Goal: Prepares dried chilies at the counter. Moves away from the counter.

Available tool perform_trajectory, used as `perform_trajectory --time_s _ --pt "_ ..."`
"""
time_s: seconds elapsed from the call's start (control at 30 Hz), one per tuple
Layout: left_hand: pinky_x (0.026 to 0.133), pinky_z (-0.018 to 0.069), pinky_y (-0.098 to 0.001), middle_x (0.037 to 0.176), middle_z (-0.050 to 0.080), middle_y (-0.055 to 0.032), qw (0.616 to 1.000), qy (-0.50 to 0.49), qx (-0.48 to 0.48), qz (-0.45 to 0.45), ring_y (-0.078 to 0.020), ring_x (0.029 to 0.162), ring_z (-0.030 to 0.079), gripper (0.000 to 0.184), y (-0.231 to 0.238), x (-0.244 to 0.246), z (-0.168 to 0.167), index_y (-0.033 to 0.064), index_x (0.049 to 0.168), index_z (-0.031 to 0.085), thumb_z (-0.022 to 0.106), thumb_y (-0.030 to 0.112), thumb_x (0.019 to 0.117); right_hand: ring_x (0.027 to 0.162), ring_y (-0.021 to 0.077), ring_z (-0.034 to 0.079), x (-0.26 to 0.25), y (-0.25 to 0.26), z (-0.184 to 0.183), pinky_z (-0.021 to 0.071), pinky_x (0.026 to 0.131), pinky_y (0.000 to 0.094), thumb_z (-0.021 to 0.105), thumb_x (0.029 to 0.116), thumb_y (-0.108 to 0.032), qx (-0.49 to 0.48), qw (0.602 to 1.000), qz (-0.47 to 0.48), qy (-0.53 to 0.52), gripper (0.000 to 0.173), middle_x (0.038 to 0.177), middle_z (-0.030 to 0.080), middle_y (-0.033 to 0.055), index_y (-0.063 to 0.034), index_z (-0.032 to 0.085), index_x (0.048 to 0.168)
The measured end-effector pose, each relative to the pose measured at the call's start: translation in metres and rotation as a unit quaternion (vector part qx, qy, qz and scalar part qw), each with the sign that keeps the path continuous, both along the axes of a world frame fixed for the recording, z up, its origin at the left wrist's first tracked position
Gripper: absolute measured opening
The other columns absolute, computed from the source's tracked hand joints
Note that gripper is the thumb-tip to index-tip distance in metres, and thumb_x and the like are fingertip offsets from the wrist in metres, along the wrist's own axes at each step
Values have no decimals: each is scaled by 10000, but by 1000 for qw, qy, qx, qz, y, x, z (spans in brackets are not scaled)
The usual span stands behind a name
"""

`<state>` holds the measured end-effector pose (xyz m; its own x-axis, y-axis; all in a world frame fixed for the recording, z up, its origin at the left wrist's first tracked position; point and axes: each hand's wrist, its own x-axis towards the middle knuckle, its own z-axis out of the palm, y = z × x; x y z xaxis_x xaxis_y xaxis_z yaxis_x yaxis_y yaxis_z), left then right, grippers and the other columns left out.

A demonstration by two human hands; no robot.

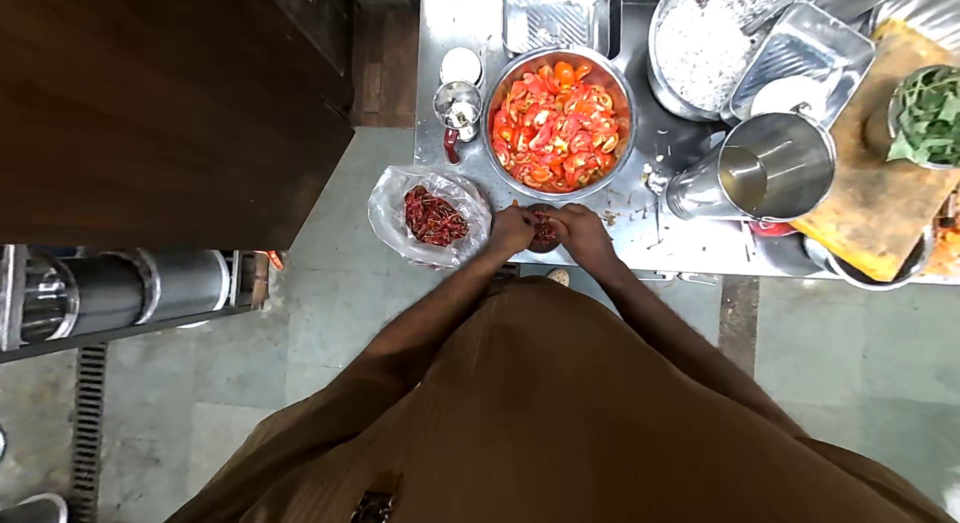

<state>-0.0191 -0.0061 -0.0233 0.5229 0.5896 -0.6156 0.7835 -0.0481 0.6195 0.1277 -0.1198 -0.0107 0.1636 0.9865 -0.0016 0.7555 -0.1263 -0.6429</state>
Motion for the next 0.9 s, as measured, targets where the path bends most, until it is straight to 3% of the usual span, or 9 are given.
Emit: perform_trajectory --time_s 0.07,0.17,0.23,0.3,0.47,0.6,0.73,0.83,0.9 --pt "865 607 -556 1120 733 -133 998 6 40 -37 -293 981 731 278 1 -2 7 147 1129 767 646 87 886 983 318 707 0 2 -8 584 899 505 569 1001 -47 -48 999 -7 -9 319 1062 715 157 -117 722 1273" --pt "955 566 -544 1107 751 -79 993 -13 104 -54 -267 1063 707 189 -3 -5 18 184 1096 788 706 188 925 954 311 723 -2 1 -10 594 862 524 595 976 -41 -78 996 -27 -19 301 1037 736 139 -130 742 1222" --pt "919 579 -514 1028 760 -27 990 -43 129 -41 -212 1001 715 112 -3 -10 26 205 998 793 748 264 915 894 328 730 -2 1 -6 590 806 559 601 978 -81 -80 995 -53 -23 186 947 746 140 -103 768 1056" --pt "904 588 -485 1001 757 6 986 -104 127 -22 -163 964 713 145 1 -21 42 194 950 791 802 324 885 850 306 725 2 1 -1 583 782 571 645 980 -172 -99 992 -76 -15 143 880 744 108 -106 763 933" --pt "698 604 -435 826 726 -23 972 -156 165 55 -152 712 684 331 29 -86 91 111 905 760 755 442 928 735 237 696 13 -7 9 554 653 560 692 951 -468 -119 987 -108 -4 303 767 706 22 -181 725 858" --pt "834 582 -593 898 740 -97 988 10 146 43 -267 852 720 327 64 -145 91 101 963 765 727 426 952 711 207 676 17 -15 10 561 662 529 683 963 -468 -104 990 -95 28 309 750 684 12 -172 726 883" --pt "970 550 -616 1135 734 -132 985 52 163 20 -321 1062 703 426 72 -152 57 127 1226 729 855 266 844 732 185 685 17 -17 3 585 699 505 694 968 -409 -107 992 -45 57 264 785 700 14 -154 737 914" --pt "992 535 -617 1235 676 -151 979 46 200 -18 -348 1149 650 411 69 -142 31 125 1146 745 895 259 788 759 171 693 13 -14 5 596 745 485 708 965 -368 -112 991 -2 69 228 818 716 14 -149 751 918" --pt "936 557 -613 1118 709 -121 977 46 207 -10 -319 1055 681 251 66 -139 27 138 1022 767 861 267 828 768 168 692 11 -11 9 596 758 477 700 973 -358 -110 991 21 71 224 826 713 15 -146 745 919"
